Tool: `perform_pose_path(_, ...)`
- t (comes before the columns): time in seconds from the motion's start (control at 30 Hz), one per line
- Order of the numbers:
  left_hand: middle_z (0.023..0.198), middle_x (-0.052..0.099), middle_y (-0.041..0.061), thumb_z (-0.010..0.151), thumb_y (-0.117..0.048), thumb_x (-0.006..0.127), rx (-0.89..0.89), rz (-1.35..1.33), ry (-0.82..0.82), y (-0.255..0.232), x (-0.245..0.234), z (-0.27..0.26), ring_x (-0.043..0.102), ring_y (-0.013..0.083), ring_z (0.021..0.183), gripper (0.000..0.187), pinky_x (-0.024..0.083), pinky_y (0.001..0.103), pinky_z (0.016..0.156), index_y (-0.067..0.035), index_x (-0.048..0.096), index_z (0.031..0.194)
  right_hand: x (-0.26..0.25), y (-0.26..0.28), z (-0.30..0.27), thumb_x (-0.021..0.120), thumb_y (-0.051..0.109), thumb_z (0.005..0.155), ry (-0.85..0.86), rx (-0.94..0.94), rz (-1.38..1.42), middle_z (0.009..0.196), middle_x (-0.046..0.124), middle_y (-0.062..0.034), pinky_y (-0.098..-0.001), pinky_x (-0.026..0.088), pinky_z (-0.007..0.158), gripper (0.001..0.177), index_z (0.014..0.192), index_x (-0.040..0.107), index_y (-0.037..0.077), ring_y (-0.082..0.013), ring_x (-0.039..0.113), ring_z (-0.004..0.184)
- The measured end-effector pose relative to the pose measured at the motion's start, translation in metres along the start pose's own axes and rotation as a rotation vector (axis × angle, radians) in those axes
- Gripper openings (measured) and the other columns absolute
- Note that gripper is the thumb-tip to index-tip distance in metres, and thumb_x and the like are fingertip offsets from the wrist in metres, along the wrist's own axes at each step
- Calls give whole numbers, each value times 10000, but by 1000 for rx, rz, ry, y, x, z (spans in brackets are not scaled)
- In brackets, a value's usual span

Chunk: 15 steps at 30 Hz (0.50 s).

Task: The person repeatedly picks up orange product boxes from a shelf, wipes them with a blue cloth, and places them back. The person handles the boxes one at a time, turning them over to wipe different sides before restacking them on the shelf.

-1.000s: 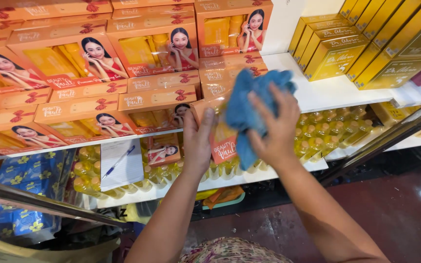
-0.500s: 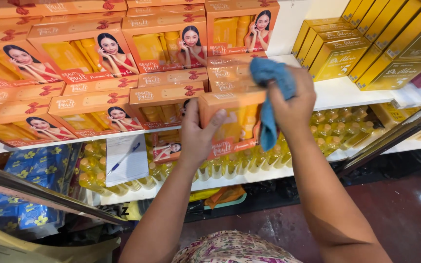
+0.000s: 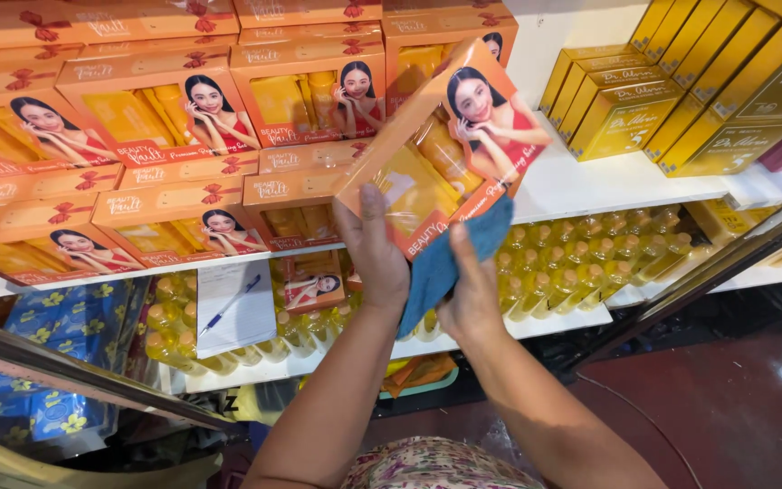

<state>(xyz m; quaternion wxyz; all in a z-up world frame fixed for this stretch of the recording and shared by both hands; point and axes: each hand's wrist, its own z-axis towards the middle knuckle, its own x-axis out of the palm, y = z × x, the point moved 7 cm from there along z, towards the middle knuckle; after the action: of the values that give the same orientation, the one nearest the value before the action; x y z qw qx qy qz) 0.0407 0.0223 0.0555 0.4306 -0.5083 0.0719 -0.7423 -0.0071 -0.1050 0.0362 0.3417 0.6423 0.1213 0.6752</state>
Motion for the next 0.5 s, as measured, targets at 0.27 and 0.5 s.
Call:
perform_pose_path(0.27, 1349, 570, 113, 1017, -454, 579, -442, 138, 185, 11, 13, 8, 564, 194, 1246, 644, 471, 375, 1046, -18, 439, 1469, 4, 66, 14, 792, 41, 813, 125, -262, -253, 1236, 624, -125, -415, 551, 992, 559, 1322, 563, 14, -233, 665, 1094)
perform_pose_path(0.5, 1317, 647, 141, 969, -484, 591, -729, -428, 302, -60, 60, 5, 682, 254, 1162, 644, 588, 423, 976, -24, 508, 1412, 42, 134, -29, 885, 64, 806, 317, -1365, -1398, 1276, 567, -117, -457, 460, 1061, 592, 1305, 567, 88, -344, 558, 1213)
